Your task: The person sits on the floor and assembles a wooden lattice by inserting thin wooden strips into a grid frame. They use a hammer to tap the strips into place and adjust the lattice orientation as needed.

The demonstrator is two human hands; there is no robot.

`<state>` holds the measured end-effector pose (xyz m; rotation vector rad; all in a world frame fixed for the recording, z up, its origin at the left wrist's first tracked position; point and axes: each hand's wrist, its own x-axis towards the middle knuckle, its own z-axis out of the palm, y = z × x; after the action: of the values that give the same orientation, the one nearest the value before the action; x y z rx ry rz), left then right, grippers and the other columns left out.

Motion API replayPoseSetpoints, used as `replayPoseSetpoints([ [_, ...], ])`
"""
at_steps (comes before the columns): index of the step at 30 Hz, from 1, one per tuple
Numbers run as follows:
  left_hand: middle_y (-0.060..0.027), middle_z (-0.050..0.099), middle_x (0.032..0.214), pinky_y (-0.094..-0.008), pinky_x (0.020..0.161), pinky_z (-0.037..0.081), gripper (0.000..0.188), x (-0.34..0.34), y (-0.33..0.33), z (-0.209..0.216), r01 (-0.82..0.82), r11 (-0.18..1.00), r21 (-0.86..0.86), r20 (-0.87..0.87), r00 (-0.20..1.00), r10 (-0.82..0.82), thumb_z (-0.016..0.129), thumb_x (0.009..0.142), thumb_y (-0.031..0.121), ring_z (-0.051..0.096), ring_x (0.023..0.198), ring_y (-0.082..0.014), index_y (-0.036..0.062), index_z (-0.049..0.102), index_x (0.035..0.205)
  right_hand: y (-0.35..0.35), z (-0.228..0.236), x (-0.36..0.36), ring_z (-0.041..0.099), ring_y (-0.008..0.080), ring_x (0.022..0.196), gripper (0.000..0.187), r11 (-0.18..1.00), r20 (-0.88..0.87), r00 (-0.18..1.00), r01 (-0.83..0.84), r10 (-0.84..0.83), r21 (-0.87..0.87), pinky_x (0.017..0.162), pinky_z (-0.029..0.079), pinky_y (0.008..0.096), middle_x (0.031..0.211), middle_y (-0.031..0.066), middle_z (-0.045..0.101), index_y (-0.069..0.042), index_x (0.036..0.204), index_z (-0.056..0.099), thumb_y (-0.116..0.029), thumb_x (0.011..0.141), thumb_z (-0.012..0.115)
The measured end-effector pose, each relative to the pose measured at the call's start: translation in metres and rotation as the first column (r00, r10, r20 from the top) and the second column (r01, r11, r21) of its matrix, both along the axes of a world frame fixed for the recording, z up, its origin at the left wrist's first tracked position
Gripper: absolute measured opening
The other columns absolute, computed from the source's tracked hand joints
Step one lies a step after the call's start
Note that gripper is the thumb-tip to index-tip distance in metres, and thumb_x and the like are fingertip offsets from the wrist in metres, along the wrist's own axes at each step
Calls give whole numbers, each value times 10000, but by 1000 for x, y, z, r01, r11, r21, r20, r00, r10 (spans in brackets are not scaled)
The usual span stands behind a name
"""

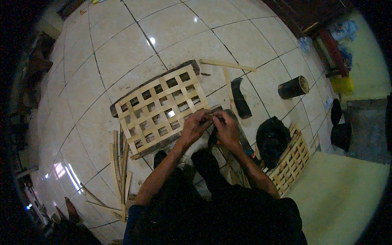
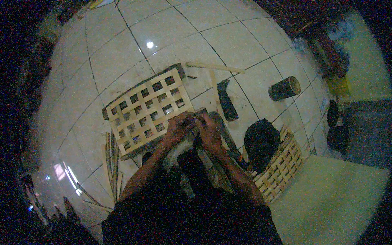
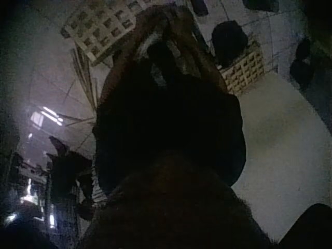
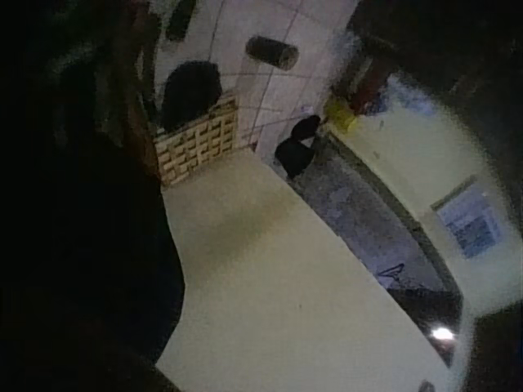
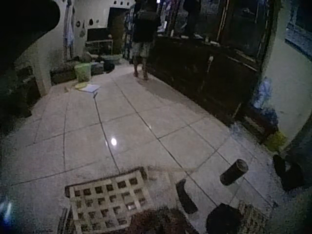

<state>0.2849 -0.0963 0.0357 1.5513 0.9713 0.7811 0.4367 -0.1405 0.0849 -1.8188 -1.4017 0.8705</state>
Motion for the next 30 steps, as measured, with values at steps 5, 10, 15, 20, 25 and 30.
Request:
replayPoseSetpoints([
  [5,-121,655,1036,-350,853,515,308,-2,0,13,20,999,-46,-73,997,-24,662,866,118,641,962,-228,31,598,1154,-1,6,3,670,294,862,214,998,76,996,-46,48,-32,741,507,353,954,154,680,-30,1053,643,-173,894,620],
  [10,-124,656,1033,-345,865,506,286,-3,0,5,4,999,-33,-8,1000,-4,653,867,105,634,971,-235,20,609,1137,-1,-3,0,667,301,877,201,997,123,991,-58,52,48,766,506,360,964,166,676,-21,1027,655,-176,905,617],
  [15,-129,652,994,-364,807,502,214,-5,2,-2,-14,994,108,-33,999,18,653,864,137,633,891,-267,29,654,1049,-5,7,9,612,373,920,300,978,189,971,-171,146,123,824,483,427,1004,194,639,-8,1067,616,-261,909,587],
  [20,-148,645,959,-366,766,489,203,-2,-1,0,-99,993,65,-48,994,102,669,841,127,630,884,-284,49,673,1028,-73,-13,56,606,349,906,299,964,482,852,-260,205,50,733,493,438,1072,152,601,-58,1130,577,-135,851,651],
  [25,-147,643,968,-357,744,495,169,0,1,-7,-90,989,117,-176,978,109,690,817,87,630,880,-286,45,675,980,-118,-44,65,613,329,865,305,952,609,736,-283,294,-117,682,484,443,1020,139,613,-81,1074,592,-119,785,683],
  [30,-102,633,938,-351,723,498,149,-1,2,1,-67,967,247,-96,991,94,706,805,84,617,836,-275,40,673,944,-126,-32,59,633,335,844,270,974,499,838,-217,223,-72,666,494,442,963,137,631,-102,1073,592,-148,819,670],
])
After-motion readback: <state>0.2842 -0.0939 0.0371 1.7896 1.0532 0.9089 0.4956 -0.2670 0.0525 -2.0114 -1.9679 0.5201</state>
